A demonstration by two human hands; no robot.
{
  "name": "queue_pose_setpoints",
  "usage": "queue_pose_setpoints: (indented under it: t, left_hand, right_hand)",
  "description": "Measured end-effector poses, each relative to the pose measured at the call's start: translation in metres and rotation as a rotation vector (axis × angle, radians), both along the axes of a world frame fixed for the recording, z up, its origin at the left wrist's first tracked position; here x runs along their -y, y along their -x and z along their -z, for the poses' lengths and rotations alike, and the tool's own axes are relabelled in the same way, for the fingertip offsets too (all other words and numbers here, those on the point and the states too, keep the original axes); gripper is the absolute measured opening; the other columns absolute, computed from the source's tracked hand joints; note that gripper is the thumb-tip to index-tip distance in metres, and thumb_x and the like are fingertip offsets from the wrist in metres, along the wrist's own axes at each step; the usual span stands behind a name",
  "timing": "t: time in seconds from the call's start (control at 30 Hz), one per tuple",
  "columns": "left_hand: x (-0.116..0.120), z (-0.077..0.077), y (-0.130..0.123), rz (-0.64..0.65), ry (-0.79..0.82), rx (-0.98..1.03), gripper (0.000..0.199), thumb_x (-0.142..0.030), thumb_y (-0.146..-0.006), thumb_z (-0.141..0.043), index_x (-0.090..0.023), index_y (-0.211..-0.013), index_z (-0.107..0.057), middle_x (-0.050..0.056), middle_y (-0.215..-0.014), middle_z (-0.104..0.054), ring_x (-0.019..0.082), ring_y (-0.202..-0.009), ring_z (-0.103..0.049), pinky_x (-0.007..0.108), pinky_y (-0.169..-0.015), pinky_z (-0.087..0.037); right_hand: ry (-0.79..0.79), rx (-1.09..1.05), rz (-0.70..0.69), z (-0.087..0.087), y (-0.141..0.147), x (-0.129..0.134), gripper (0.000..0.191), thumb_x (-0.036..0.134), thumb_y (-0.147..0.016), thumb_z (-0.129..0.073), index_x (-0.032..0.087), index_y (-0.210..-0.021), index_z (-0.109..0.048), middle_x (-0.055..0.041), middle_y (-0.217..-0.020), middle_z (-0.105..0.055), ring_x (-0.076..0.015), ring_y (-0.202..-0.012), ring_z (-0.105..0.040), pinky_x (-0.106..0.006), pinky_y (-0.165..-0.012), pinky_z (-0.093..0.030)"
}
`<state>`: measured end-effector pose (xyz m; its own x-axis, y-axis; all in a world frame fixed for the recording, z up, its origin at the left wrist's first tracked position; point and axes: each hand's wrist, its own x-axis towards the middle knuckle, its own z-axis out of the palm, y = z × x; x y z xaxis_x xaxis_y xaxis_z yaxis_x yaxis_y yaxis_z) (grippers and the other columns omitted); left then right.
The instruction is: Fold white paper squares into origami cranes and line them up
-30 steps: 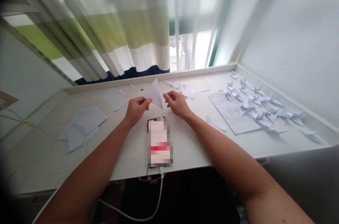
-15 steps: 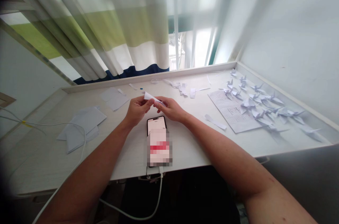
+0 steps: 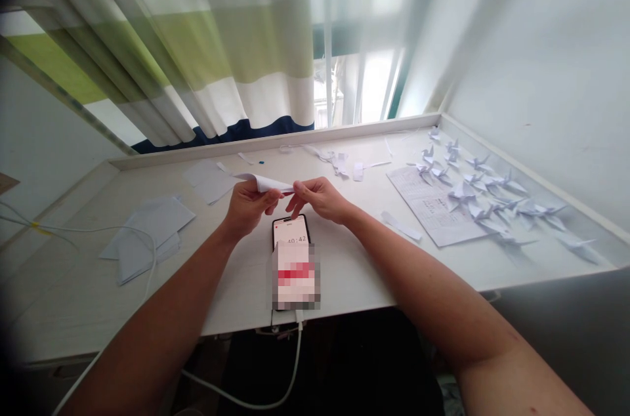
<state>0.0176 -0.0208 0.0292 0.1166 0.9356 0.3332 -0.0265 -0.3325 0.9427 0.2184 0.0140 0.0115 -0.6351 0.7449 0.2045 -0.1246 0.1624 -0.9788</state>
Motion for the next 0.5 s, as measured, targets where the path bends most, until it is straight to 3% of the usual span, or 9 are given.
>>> queue_pose_setpoints:
  t: [0.27, 0.4, 0.5]
  left_hand:
    - [-0.0045, 0.0095, 0.0033, -0.054, -0.069, -0.112, 0.047, -0.058, -0.071, -0.091, -0.015, -0.066, -0.076, 0.003, -0.052, -0.064, 0.01, -0.044, -0.051, 0.024, -0.044, -0.038]
    - [-0.0044, 0.0099, 0.0039, -0.057, -0.068, -0.116, 0.038, -0.051, -0.078, -0.087, -0.015, -0.07, -0.077, 0.001, -0.049, -0.061, 0.01, -0.043, -0.049, 0.024, -0.045, -0.038]
    - [-0.0039, 0.0079, 0.0058, 0.003, -0.049, -0.09, 0.035, -0.043, -0.081, -0.082, -0.016, -0.063, -0.072, 0.002, -0.053, -0.062, 0.012, -0.049, -0.053, 0.026, -0.051, -0.044]
  right_hand:
    - [0.062, 0.022, 0.01, 0.0002, 0.0016, 0.0019, 0.074, 0.081, -0.094, -0.054, 0.013, -0.081, -0.079, -0.0108, -0.082, -0.081, -0.0188, -0.069, -0.077, -0.039, -0.085, -0.06]
    - [0.123, -0.015, 0.013, 0.003, 0.0018, 0.0001, 0.069, 0.078, -0.093, -0.059, 0.013, -0.082, -0.079, -0.0101, -0.079, -0.08, -0.0197, -0.068, -0.077, -0.038, -0.082, -0.061]
    - [0.158, -0.053, 0.015, 0.0059, 0.0016, -0.0022, 0.062, 0.073, -0.093, -0.065, 0.014, -0.087, -0.08, -0.0094, -0.082, -0.08, -0.0197, -0.07, -0.077, -0.037, -0.079, -0.062]
